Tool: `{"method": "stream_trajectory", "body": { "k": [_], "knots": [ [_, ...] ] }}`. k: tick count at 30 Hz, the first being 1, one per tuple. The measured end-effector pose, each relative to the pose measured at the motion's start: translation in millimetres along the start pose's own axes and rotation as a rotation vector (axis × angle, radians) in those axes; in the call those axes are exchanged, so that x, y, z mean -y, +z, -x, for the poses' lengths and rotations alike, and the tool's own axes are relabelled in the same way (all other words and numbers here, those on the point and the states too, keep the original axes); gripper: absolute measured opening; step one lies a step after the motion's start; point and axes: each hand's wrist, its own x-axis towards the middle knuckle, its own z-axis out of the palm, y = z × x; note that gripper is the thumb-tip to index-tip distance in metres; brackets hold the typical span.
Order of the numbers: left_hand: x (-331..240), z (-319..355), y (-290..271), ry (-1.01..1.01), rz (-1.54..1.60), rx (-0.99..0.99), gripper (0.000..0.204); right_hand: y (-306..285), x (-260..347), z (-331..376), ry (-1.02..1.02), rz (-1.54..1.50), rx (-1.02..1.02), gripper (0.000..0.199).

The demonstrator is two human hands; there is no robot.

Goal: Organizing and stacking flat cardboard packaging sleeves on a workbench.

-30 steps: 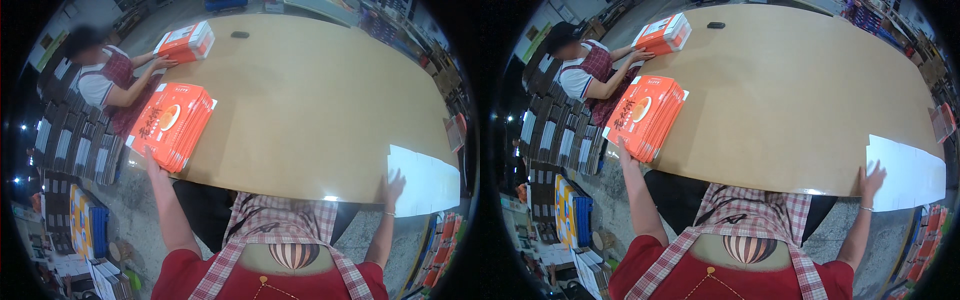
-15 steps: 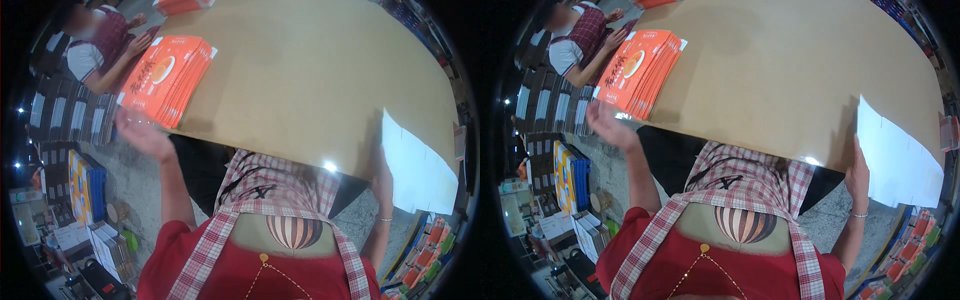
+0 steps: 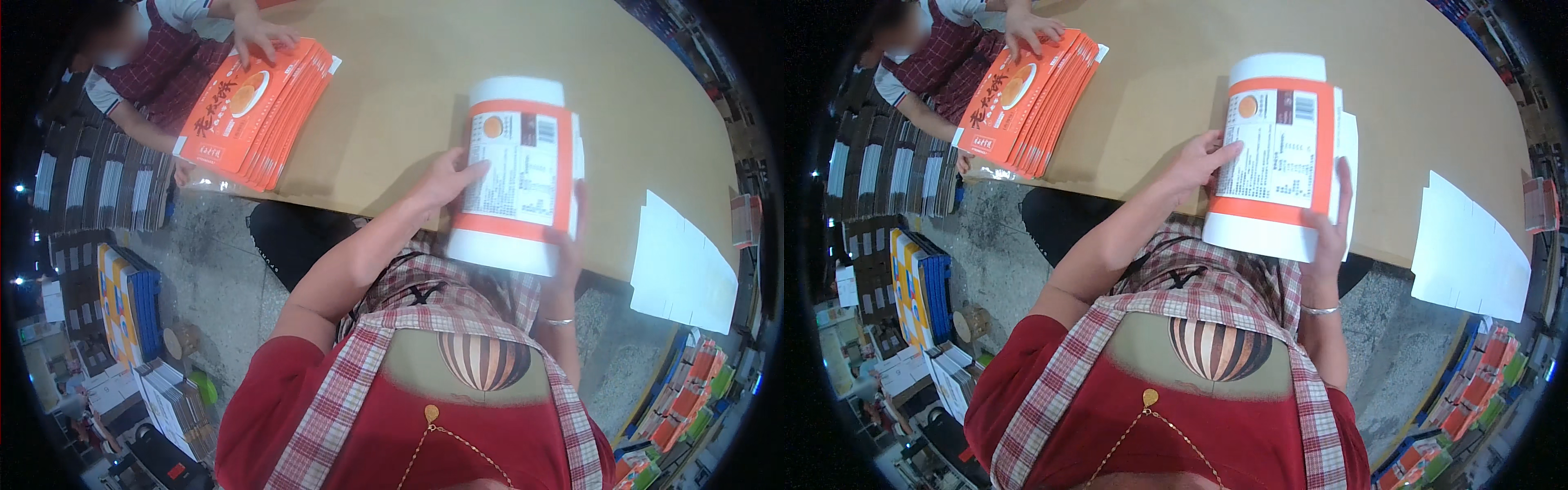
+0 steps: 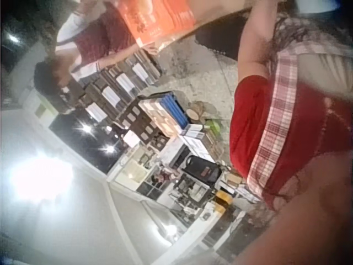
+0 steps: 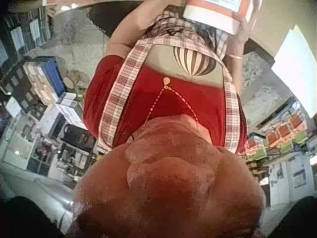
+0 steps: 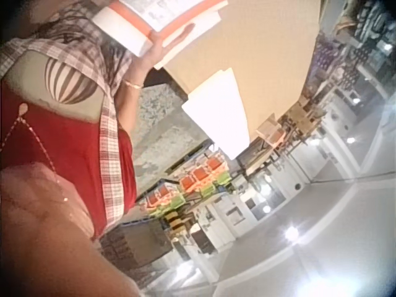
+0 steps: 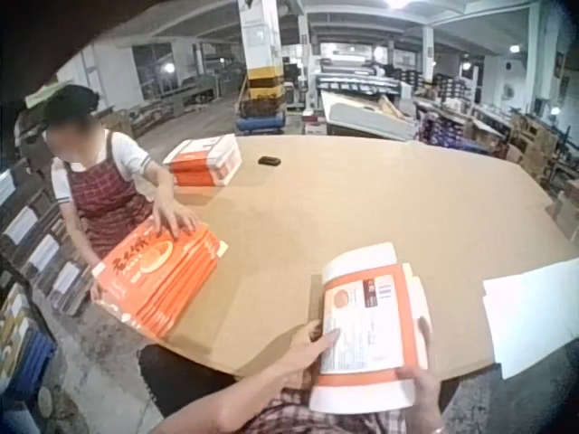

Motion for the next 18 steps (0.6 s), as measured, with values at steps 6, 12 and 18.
{"method": "stream_trajectory", "body": {
  "k": [6,12,18],
  "knots": [
    [39,2,-16,0.095,-0.401,-0.430,0.047,-45,-47,15,0.022,0.660,0.063,0.085],
    [13,24,22,0.253,-1.137,-0.447,0.097,-53,-62,32,-0.045,0.989,0.127,0.085],
    [39,-9,29,0.261,-1.216,-0.203,0.072,-51,-69,19,0.079,1.106,0.273,0.079]
  ]
}}
